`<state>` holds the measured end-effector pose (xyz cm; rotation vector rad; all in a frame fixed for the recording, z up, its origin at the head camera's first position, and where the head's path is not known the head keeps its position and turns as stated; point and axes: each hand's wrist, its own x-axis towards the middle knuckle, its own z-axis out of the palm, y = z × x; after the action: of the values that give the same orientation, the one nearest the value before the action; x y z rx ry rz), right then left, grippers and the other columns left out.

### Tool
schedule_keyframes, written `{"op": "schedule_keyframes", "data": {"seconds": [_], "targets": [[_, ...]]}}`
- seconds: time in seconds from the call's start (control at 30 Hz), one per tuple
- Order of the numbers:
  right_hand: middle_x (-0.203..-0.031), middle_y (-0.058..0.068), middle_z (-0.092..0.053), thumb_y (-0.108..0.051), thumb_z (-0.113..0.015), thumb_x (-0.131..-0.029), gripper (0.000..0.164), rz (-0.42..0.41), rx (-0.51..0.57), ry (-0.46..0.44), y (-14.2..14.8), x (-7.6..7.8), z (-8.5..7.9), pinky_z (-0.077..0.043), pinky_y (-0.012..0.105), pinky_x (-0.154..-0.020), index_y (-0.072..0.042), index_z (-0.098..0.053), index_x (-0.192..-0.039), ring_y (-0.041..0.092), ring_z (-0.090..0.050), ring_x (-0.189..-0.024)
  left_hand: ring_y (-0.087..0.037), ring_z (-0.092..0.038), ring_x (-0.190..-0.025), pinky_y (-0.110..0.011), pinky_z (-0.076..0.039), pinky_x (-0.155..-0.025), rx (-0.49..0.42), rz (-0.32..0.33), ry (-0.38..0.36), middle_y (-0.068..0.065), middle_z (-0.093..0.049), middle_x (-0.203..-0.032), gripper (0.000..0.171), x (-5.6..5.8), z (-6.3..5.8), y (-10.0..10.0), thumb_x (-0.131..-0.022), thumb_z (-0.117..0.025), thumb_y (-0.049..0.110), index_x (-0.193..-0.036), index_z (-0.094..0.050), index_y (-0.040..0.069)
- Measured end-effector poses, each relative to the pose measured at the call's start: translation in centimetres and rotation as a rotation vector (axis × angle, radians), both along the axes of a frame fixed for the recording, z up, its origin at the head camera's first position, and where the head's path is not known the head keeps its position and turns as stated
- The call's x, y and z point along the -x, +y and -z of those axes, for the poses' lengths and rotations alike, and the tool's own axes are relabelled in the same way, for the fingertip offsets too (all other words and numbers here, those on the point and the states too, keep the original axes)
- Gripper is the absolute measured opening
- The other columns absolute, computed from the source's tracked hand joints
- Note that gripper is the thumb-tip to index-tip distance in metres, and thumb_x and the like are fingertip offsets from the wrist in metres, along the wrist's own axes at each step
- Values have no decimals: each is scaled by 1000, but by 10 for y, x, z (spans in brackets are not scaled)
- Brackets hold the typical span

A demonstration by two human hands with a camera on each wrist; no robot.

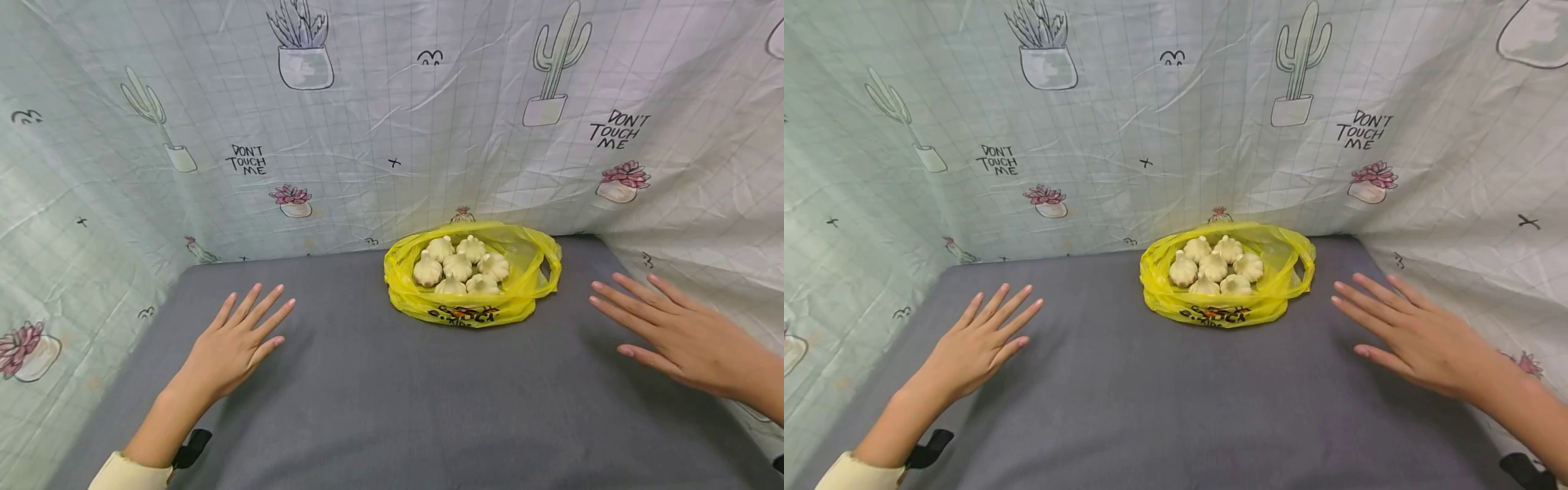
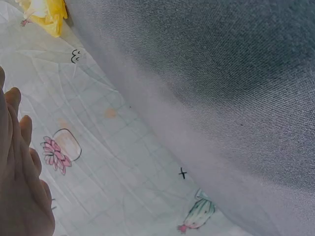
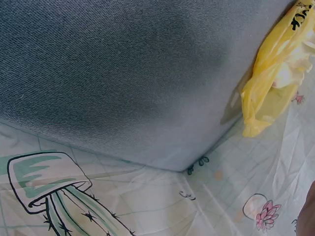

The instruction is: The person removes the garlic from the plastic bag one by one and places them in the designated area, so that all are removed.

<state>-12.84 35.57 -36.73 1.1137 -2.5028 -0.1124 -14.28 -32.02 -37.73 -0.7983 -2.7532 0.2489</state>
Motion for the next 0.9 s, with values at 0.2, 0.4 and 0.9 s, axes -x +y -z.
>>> {"op": "schedule_keyframes", "data": {"seconds": [0.2, 0.4, 0.9], "targets": [[-167, 0, -27, -61, -43, -103, 71, -3, -5, -13, 0, 0, 0, 1, 42, -127, -21, -33, -161, 19, -10, -157, -31, -13, -156, -48, 3, -126, -6, 4, -11, -1, -15, -171, 69, -1, 0, 2, -104, -52, 45, -164, -24, 27], [-166, 2, -30, -61, -40, -105, 69, -3, 8, -12, -2, 1, -2, 1, 42, -127, -19, -38, -159, 20, -12, -157, -33, -13, -156, -50, 0, -126, -72, -17, -67, 2, -12, -171, 65, -1, 1, 7, -107, -45, 49, -164, -21, 28], [-156, 3, -47, -37, -75, -91, 74, 117, 112, -148, -12, 16, 9, -2, 20, -124, -23, -42, -157, 9, -18, -154, -34, -16, -155, -68, -28, -113, -525, 4, -285, 3, -12, -171, 64, 18, -3, 45, -106, -55, 40, -163, -26, 30]]}}
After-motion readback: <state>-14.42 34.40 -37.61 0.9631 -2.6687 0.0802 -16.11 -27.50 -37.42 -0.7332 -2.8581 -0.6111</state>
